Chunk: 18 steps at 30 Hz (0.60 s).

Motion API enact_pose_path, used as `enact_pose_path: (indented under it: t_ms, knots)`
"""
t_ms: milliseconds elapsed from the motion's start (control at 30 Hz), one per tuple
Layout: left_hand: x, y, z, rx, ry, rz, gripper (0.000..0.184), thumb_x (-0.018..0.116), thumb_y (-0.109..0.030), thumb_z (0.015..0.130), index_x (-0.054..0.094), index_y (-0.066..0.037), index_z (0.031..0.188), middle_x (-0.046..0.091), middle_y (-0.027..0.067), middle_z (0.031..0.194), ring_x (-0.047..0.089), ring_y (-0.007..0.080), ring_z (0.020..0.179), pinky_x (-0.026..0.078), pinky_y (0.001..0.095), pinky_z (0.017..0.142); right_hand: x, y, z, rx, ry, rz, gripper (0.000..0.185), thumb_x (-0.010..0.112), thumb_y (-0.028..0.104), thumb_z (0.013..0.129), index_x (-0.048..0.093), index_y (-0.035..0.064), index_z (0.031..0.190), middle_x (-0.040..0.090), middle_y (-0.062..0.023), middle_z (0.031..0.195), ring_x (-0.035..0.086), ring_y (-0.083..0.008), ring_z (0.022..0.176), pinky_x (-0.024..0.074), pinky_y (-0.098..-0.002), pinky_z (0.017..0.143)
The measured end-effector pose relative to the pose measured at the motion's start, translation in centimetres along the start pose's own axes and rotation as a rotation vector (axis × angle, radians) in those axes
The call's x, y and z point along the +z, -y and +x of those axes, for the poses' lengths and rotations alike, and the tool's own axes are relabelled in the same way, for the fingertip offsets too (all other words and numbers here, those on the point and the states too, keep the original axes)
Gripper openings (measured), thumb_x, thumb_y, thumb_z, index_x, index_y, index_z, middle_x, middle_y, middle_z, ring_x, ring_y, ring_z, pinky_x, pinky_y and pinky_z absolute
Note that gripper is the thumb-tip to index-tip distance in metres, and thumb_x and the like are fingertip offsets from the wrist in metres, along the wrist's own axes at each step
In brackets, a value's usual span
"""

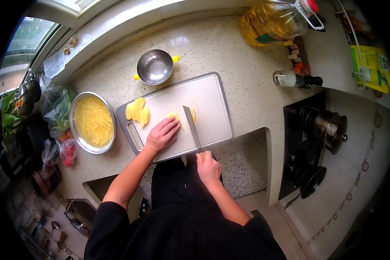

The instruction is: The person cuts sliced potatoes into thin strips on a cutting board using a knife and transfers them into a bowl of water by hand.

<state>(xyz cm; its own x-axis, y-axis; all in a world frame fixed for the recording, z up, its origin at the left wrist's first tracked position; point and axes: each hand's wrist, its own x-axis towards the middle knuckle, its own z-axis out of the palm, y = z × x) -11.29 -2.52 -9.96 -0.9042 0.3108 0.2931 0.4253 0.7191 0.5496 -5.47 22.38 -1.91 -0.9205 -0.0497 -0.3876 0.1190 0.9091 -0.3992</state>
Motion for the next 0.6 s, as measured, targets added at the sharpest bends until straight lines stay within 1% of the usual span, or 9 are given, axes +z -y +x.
enact_pose_path:
  t_ms: [67,267,467,600]
  knots:
    - [0.3,0.1,-0.3,0.009,0.010,0.004,0.045,0.075,-0.011,0.081,0.072,-0.003,0.126,0.069,0.0108,0.131,0.064,0.0289,0.130,0.053,0.0427,0.111,-0.4,0.0,-0.1,-0.024,0.007,0.014,0.032,0.065,0.038,0.103,0.062,0.0069,0.104,0.072,-0.0200,0.076,0.071,-0.0447,0.068,0.0559,-0.0544,0.061]
    - [0.6,0.3,-0.5,0.013,0.009,0.006,0.045,0.075,-0.010,0.081,0.072,-0.002,0.125,0.069,0.0114,0.132,0.064,0.0292,0.129,0.053,0.0432,0.111,-1.0,0.7,-1.1,-0.073,0.037,0.028,0.032,0.066,0.038,0.102,0.062,0.0063,0.104,0.072,-0.0196,0.075,0.071,-0.0438,0.067,0.0558,-0.0541,0.059]
    - [0.9,0.3,-0.6,0.023,-0.014,0.028,0.041,0.075,-0.010,0.081,0.073,-0.002,0.122,0.070,0.0107,0.130,0.064,0.0288,0.129,0.054,0.0428,0.111,-0.8,0.7,-1.3,-0.083,0.046,0.023,0.032,0.066,0.037,0.102,0.062,0.0057,0.104,0.072,-0.0193,0.074,0.071,-0.0434,0.066,0.0558,-0.0539,0.059]
    - [0.4,0.0,-0.1,0.015,-0.024,0.022,0.042,0.078,-0.005,0.078,0.075,-0.004,0.120,0.072,0.0085,0.126,0.068,0.0276,0.123,0.057,0.0410,0.107,-0.6,0.6,-1.4,-0.088,0.047,0.001,0.032,0.066,0.038,0.102,0.062,0.0060,0.103,0.072,-0.0187,0.074,0.071,-0.0429,0.065,0.0557,-0.0537,0.058]
